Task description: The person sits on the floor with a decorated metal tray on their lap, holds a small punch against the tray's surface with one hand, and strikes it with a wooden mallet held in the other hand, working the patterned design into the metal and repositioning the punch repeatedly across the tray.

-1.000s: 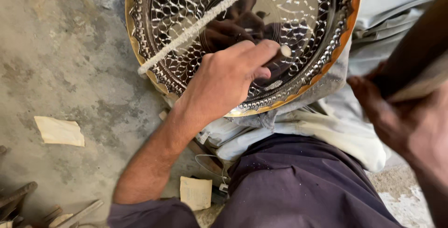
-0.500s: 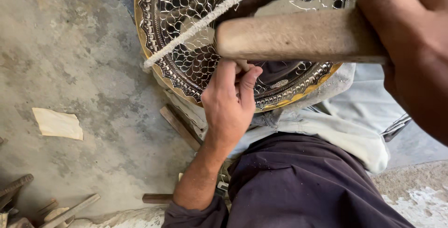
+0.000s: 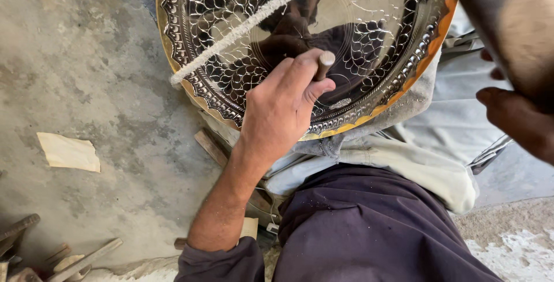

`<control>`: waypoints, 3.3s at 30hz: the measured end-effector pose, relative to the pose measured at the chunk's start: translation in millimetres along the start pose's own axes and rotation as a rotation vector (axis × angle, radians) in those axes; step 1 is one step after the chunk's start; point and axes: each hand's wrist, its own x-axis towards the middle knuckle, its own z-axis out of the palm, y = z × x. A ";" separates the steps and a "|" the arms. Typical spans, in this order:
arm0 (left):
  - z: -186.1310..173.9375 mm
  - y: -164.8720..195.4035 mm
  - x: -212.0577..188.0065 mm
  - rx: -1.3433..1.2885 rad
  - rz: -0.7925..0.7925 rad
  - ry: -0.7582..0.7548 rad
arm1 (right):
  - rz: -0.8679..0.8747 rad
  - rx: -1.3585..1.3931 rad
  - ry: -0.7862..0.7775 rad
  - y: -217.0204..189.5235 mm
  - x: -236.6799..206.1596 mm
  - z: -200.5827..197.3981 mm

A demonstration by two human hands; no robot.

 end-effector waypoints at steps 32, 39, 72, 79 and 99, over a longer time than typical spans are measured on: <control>-6.0 -3.2 -6.9 -0.021 -0.029 0.000 | -0.515 -0.235 0.178 -68.2 -2.8 -32.4; 11.8 14.8 -32.2 -0.063 -0.217 0.325 | -0.606 -0.381 0.084 -128.9 19.6 -53.0; 6.8 -1.4 -0.9 0.008 0.014 -0.075 | -0.414 -0.492 0.081 -71.5 5.2 -36.2; -6.9 1.5 25.5 0.069 0.158 -0.358 | -0.320 -0.312 0.124 -12.6 -39.4 -10.0; 7.3 11.6 -19.4 -0.007 -0.144 0.075 | -0.548 -0.412 0.201 -89.3 11.3 -40.1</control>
